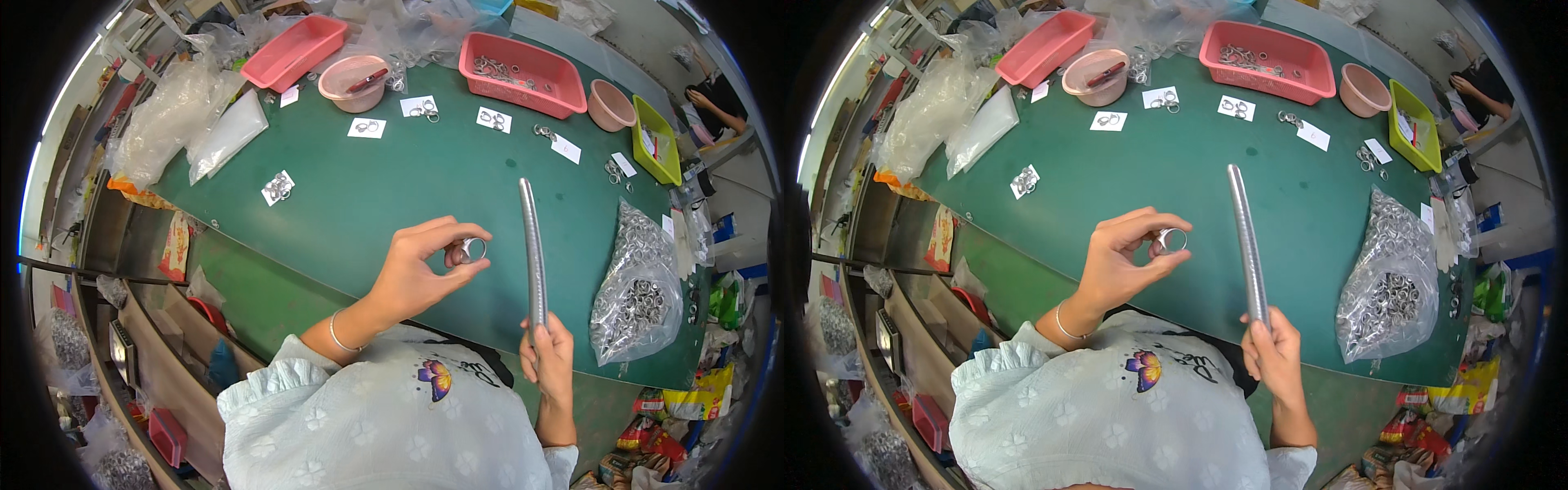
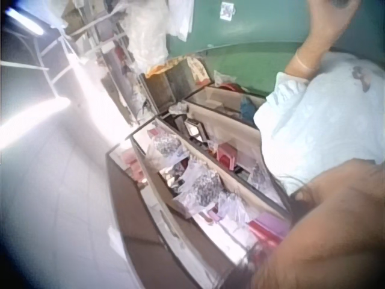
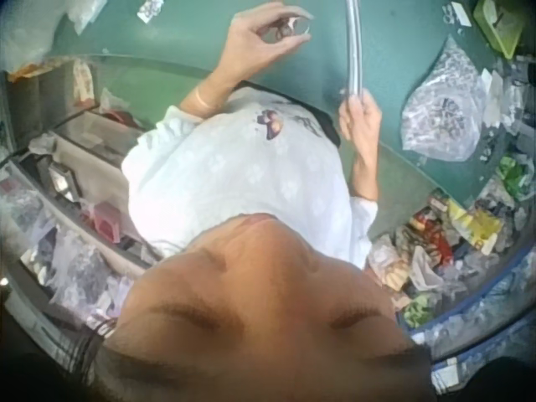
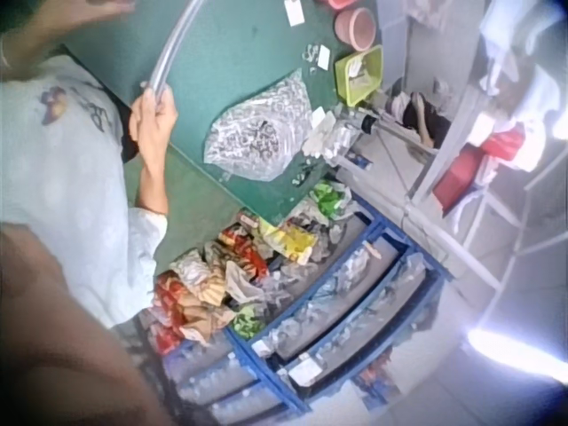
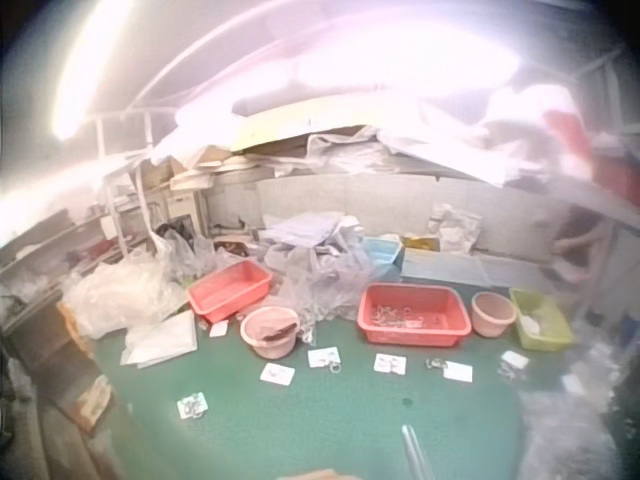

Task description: The person repeatedly picks up small metal rings from a plastic bag and files them with a metal file. They place the finished rings onto small white cards on the table. Another person is visible in the background sorting similar items.

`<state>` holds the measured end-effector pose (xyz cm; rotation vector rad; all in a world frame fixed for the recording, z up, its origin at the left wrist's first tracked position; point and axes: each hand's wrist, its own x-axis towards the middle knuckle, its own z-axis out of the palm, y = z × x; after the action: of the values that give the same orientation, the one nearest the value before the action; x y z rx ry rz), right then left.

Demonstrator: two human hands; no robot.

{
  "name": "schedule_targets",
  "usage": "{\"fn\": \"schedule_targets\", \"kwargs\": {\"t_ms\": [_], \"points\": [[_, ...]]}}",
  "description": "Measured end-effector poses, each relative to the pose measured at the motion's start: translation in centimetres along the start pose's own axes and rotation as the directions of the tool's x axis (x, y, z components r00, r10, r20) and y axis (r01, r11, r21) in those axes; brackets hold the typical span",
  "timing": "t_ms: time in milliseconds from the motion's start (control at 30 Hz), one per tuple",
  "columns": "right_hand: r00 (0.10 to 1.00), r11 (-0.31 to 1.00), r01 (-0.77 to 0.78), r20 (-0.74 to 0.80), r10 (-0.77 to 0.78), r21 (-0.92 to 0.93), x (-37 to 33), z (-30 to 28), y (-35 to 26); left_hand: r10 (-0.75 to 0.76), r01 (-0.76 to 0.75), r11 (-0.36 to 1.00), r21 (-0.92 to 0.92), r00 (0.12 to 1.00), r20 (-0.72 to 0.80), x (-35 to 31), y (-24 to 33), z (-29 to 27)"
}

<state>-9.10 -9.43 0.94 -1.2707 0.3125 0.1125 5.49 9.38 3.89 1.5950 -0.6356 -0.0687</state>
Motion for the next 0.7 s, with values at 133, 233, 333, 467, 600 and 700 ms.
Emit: {"fn": "schedule_targets", "kwargs": {"t_ms": [133, 233, 333, 467, 600, 700], "points": [[1.0, 0.997, -0.01, 0.029, 0.008, 0.071, 0.5, 0.4, 0.5, -0.062, 0.061, 0.993, 0.105, 0.998, 0.01, 0.2, 0.4, 0.2], [0.999, 0.994, -0.032, 0.027, 0.03, 0.1, 0.7, 0.5, 0.8, -0.12, 0.113, 0.979, 0.169, 0.992, 0.033, 0.4, 0.2, 0.0], [0.998, 0.994, -0.061, 0.013, 0.06, 0.088, 1.1, 0.5, 1.2, -0.149, 0.139, 0.967, 0.215, 0.988, 0.034, 0.7, -0.6, -0.7], [0.995, 0.996, -0.09, -0.032, 0.09, -0.015, 1.2, 0.2, 2.2, -0.065, 0.085, 0.898, 0.431, 0.996, -0.061, 2.6, -6.7, -2.6], [0.982, 0.989, -0.144, -0.13, 0.14, -0.024, 1.2, -0.3, 3.6, -0.08, 0.218, 0.892, 0.395, 0.938, -0.336, 6.1, -18.5, -7.8], [0.974, 0.989, -0.151, -0.173, 0.149, 0.001, 1.3, -0.5, 4.5, -0.024, 0.319, 0.845, 0.428, 0.824, -0.566, 9.7, -22.5, -11.8]]}}
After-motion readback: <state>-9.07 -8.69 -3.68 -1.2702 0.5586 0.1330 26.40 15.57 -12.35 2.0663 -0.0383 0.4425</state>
